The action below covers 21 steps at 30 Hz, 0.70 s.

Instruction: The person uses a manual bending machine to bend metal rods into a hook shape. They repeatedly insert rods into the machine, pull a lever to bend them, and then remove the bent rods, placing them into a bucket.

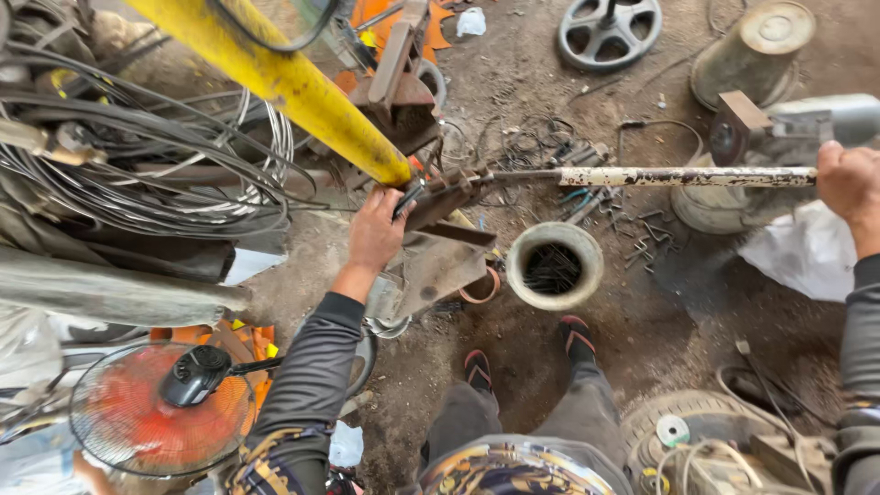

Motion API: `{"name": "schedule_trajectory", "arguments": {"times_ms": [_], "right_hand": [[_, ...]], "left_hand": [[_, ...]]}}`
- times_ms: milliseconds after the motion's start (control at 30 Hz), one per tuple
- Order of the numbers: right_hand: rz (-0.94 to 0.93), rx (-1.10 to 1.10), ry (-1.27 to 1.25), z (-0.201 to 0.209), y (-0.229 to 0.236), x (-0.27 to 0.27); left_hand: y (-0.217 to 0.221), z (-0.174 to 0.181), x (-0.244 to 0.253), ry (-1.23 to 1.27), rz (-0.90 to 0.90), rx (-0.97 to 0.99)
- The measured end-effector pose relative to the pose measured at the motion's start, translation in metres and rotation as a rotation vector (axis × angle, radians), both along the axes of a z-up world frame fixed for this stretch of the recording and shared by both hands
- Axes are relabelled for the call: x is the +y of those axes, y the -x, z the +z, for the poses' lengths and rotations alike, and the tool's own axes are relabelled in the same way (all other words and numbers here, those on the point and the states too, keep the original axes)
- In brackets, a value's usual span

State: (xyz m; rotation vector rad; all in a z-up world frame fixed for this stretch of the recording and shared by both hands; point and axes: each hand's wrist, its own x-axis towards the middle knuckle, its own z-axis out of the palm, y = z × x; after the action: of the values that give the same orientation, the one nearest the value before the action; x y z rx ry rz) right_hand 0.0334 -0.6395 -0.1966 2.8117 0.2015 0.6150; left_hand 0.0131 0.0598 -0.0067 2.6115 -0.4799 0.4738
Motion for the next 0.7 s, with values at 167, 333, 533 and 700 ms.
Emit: {"name": "schedule_trajectory", "arguments": {"times_ms": [167,333,533,700], "right_hand": [[-0.372,0.097,-0.021,0.015,0.143,0.032],[-0.606,0.13,-0.091,0.023,0.288,0.122],[-0.941,0.296,-0.501,0.046,0.399,0.267],[-1.15,0.404,-0.786,0.082,0.432,0.371]], "left_hand": [[-0.003,-0.01,0.007,-0.018,-0.042,-0.018],[-0.002,-0.01,0.015,0.007,-0.126,-0.068],[-0.01,-0.016,0.021,-0.022,-0.157,-0.068],[-0.011,-0.015,0.022,-0.011,-0.162,-0.032]]}}
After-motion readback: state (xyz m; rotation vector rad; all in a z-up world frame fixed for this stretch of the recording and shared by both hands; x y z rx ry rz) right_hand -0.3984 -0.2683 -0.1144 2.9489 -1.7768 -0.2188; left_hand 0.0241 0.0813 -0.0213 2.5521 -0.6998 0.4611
